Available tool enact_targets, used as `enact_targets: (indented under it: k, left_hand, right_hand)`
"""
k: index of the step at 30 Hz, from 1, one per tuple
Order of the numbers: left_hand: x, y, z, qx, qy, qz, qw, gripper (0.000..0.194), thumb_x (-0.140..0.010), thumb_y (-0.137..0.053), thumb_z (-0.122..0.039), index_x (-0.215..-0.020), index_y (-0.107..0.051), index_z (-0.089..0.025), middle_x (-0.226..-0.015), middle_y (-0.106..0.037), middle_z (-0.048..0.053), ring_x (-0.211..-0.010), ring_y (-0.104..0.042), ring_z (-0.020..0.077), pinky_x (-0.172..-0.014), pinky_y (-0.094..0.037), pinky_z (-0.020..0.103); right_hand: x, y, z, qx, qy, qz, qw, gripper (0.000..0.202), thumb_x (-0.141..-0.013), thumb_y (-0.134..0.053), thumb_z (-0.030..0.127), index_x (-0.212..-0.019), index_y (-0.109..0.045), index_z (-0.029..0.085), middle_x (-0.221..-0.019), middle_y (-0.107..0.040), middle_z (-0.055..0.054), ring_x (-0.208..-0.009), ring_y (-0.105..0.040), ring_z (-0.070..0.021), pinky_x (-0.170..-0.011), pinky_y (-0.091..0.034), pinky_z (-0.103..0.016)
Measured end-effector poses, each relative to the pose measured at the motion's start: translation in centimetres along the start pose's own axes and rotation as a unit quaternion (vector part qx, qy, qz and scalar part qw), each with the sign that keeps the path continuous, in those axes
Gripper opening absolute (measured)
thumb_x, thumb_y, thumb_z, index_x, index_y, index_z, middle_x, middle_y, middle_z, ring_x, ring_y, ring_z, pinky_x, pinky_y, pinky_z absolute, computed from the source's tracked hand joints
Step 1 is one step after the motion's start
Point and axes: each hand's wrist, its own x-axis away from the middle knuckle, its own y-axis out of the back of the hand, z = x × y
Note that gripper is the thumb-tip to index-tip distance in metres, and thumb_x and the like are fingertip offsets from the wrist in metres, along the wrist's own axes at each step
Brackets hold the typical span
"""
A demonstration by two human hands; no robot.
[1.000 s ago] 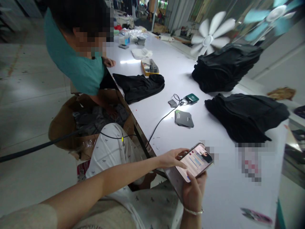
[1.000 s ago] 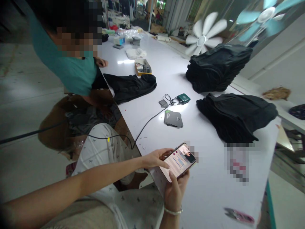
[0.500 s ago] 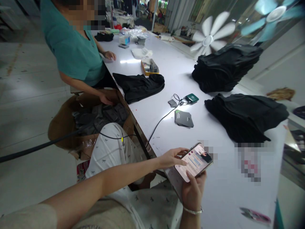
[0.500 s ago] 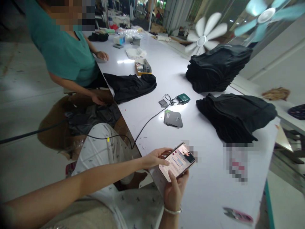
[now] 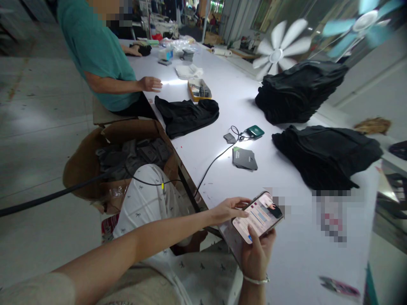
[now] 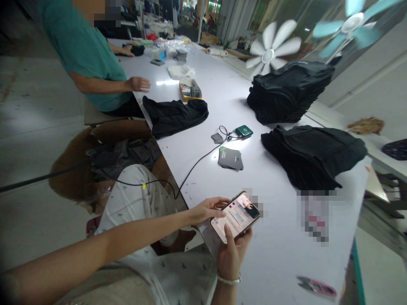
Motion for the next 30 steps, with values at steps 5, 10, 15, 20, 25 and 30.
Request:
enact_targets:
  k: [5, 10, 15, 20, 25, 30]
  left_hand:
    - [-0.1, 0.2, -0.2, 0.008, -0.004, 0.008, 1.0, 0.054, -0.054, -0.063, -0.006, -0.107, -0.057, -0.016, -0.101, -0.06, 0.007, -0.098, -0.051, 0.0184, -0.082, -0.035, 0.027]
    - [-0.1, 0.1, -0.2, 0.012, 0.0, 0.009, 1.0, 0.055, -0.053, -0.061, -0.005, -0.107, -0.057, -0.016, -0.101, -0.06, 0.007, -0.097, -0.051, 0.0185, -0.081, -0.035, 0.027]
    - [-0.1, 0.2, -0.2, 0.018, -0.002, 0.008, 1.0, 0.056, -0.053, -0.061, -0.005, -0.108, -0.057, -0.016, -0.104, -0.058, 0.007, -0.099, -0.05, 0.0181, -0.082, -0.034, 0.027]
    - [-0.1, 0.2, -0.4, 0.062, 0.018, 0.011, 0.998, 0.053, -0.056, -0.061, -0.007, -0.108, -0.056, -0.015, -0.106, -0.058, 0.008, -0.095, -0.052, 0.018, -0.078, -0.037, 0.026]
    - [-0.2, 0.2, -0.6, 0.09, 0.031, -0.016, 0.995, 0.053, -0.053, -0.058, -0.005, -0.105, -0.059, -0.014, -0.105, -0.058, 0.008, -0.093, -0.052, 0.0174, -0.076, -0.038, 0.025]
    - [-0.2, 0.2, -0.6, 0.096, 0.039, -0.021, 0.994, 0.053, -0.051, -0.057, -0.003, -0.103, -0.06, -0.015, -0.102, -0.059, 0.006, -0.09, -0.053, 0.0161, -0.074, -0.038, 0.024]
  right_hand:
    - [-0.1, -0.1, 0.1, -0.002, -0.003, -0.004, 1.0, 0.053, -0.071, -0.06, 0.018, -0.119, -0.038, 0.026, -0.121, -0.049, -0.005, -0.108, -0.049, -0.0194, -0.093, -0.037, -0.045]
    - [-0.1, -0.2, 0.2, -0.004, -0.005, -0.008, 1.0, 0.053, -0.07, -0.061, 0.018, -0.119, -0.039, 0.025, -0.121, -0.049, -0.005, -0.108, -0.049, -0.0196, -0.094, -0.034, -0.047]
    - [-0.1, -0.1, 0.2, -0.025, -0.019, -0.003, 0.999, 0.055, -0.071, -0.061, 0.017, -0.12, -0.039, 0.027, -0.122, -0.048, -0.004, -0.109, -0.048, -0.0187, -0.098, -0.03, -0.046]
    - [0.4, -0.1, 0.9, -0.033, -0.042, 0.052, 0.997, 0.06, -0.071, -0.058, 0.019, -0.125, -0.033, 0.028, -0.127, -0.044, -0.005, -0.114, -0.044, -0.0214, -0.1, -0.024, -0.051]
    - [0.8, -0.2, 1.7, -0.057, -0.058, 0.111, 0.99, 0.062, -0.072, -0.055, 0.018, -0.128, -0.031, 0.03, -0.132, -0.04, -0.005, -0.118, -0.039, -0.0225, -0.102, -0.019, -0.052]
    - [0.7, 0.1, 1.6, -0.071, -0.069, 0.119, 0.988, 0.065, -0.073, -0.053, 0.016, -0.131, -0.028, 0.032, -0.136, -0.035, -0.003, -0.121, -0.035, -0.0216, -0.104, -0.012, -0.051]
